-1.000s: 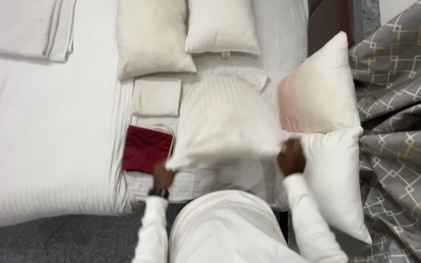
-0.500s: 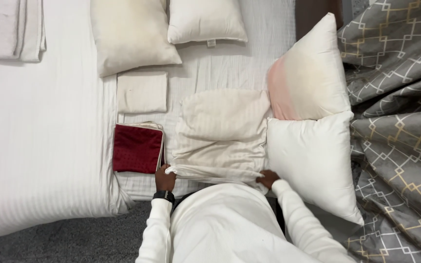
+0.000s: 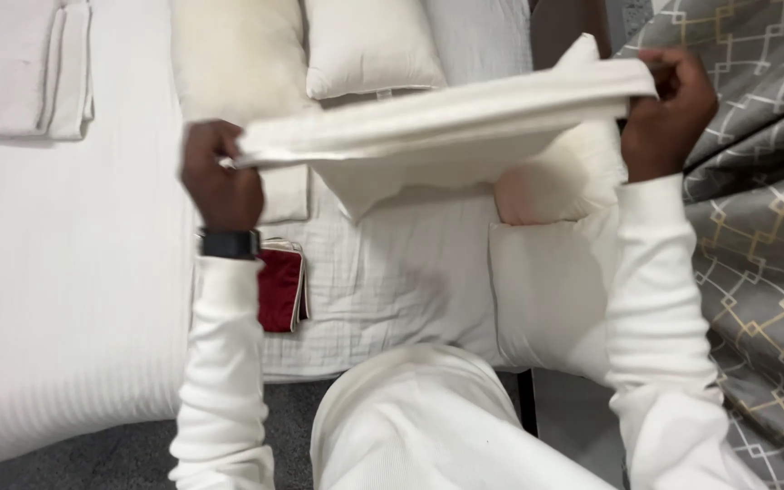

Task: The person lies on a bed and puts pillowcases on several pillows by hand. They handle a white pillowcase and a multi-colored pillowcase, inserting the pillows and adjusting the fabric to fit.

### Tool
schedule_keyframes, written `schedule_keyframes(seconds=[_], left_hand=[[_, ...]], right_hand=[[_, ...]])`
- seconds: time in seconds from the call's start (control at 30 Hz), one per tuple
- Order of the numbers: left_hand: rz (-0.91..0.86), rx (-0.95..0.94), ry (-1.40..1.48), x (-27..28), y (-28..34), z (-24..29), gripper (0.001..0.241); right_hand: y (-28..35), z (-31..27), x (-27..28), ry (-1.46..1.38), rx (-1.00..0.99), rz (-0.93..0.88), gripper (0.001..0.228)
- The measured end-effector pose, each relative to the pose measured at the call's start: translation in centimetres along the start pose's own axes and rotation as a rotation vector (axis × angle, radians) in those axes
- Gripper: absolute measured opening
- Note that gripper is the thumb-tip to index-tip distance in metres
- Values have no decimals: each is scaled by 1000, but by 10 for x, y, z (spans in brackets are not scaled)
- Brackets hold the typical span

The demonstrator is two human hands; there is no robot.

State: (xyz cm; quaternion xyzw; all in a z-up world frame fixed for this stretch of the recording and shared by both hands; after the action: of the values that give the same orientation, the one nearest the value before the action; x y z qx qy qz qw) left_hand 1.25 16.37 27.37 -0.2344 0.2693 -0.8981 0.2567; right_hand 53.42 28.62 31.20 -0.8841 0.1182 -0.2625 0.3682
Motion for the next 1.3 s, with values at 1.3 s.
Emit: schedule_keyframes(seconds=[1.3], left_hand=[[-525, 449, 346, -75, 213, 31, 32]], right_hand=[[218, -179, -137, -445, -254, -673, 48]])
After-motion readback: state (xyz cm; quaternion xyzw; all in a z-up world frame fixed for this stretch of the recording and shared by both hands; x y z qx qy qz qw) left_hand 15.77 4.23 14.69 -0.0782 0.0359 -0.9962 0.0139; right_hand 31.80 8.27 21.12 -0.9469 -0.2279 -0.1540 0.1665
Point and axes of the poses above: each hand's wrist, its own y-axis away from the middle knuckle, its own x-axis out of the back of the hand, z = x × y, the point moved 2 cm from there along -y, towards the middle knuckle, and after that the axes turned 3 degrees about x, right-handed, at the moved point
